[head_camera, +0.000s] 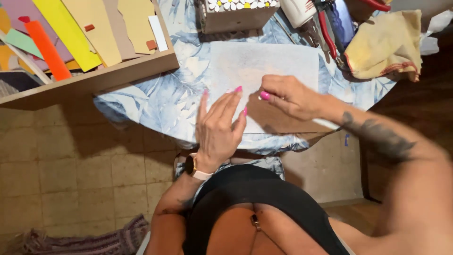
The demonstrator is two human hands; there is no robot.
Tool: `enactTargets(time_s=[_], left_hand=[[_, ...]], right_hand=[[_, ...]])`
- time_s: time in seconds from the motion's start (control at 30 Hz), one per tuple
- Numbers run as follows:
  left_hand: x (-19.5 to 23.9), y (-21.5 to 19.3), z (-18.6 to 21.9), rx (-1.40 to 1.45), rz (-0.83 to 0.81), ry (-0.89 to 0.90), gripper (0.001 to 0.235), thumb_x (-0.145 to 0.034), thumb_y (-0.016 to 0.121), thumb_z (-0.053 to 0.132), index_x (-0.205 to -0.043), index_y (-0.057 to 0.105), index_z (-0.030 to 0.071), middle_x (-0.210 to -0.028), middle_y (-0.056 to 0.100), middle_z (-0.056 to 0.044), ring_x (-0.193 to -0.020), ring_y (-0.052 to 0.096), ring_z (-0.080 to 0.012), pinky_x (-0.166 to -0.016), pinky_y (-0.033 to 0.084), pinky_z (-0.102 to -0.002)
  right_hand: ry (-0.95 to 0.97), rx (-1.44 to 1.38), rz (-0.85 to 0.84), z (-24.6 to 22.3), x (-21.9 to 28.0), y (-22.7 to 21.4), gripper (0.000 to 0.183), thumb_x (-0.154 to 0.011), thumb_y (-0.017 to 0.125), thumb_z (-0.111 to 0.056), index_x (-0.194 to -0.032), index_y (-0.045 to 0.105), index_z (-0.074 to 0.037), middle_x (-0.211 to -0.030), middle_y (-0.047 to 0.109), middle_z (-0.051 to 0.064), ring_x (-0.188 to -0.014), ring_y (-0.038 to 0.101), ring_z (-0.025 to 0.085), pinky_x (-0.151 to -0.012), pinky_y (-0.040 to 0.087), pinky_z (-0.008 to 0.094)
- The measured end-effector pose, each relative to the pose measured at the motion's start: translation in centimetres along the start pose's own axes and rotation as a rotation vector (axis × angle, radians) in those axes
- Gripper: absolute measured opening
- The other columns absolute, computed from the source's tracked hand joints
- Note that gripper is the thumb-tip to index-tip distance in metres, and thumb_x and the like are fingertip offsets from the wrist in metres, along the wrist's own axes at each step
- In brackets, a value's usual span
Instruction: Decorating a small wooden box with colorful mosaic pieces and glue
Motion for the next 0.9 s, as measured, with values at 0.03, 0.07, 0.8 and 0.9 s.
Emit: enactTargets(time_s=[0.03, 0.07, 0.8, 0.9], left_hand=[[-0.2, 0.1, 0.3, -0.004, 0.004, -0.002, 0.032, -0.082, 0.052, 0.019, -0.111, 0.054, 0.007, -0.106, 0.059, -0.013, -0.1, 0.056, -0.0267, -0.1, 0.017, -0.052], [-0.3, -0.3, 0.8, 0.059, 0.103, 0.053, 0.03, -0.078, 0.057, 0.014, -0.107, 0.057, 0.006, -0.101, 0.061, -0.012, -0.095, 0.058, -0.0255, -0.095, 0.027, -0.047], [-0.5, -1.5, 1.5, 0.241, 0.396, 0.133, 0.02, -0.07, 0.064, 0.001, -0.089, 0.064, 0.004, -0.08, 0.065, -0.009, -0.074, 0.064, -0.0245, -0.067, 0.053, -0.033], [-0.3, -1.3, 1.1, 0.176, 0.22, 0.037, 0.025, -0.076, 0.061, 0.01, -0.099, 0.059, 0.002, -0.091, 0.063, -0.017, -0.085, 0.062, -0.031, -0.078, 0.048, -0.045]], right_hand=[[-0.005, -0.001, -0.003, -1.5, -0.6, 0.0, 0.024, -0.089, 0.039, -0.023, -0.08, 0.051, -0.003, -0.077, 0.049, 0.01, -0.076, 0.053, 0.032, -0.063, 0.043, 0.037], [-0.032, -0.054, 0.068, -3.1, -1.2, -0.2, 0.024, -0.089, 0.04, -0.02, -0.075, 0.05, -0.003, -0.073, 0.047, 0.009, -0.069, 0.051, 0.03, -0.059, 0.042, 0.036], [-0.024, -0.186, 0.282, -6.0, -2.6, 0.2, 0.026, -0.09, 0.042, -0.017, -0.07, 0.052, -0.003, -0.06, 0.04, 0.006, -0.054, 0.042, 0.016, -0.051, 0.038, 0.029], [-0.026, -0.025, 0.267, -5.3, -3.0, 0.2, 0.028, -0.09, 0.04, -0.022, -0.071, 0.048, -0.004, -0.062, 0.038, 0.007, -0.055, 0.043, 0.022, -0.051, 0.037, 0.031]])
Point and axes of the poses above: each hand's wrist, its own x-axis away from the middle knuckle, its own y-axis out of the palm, z = x × y, the point moved 5 cm from there along -x, towards the middle knuckle
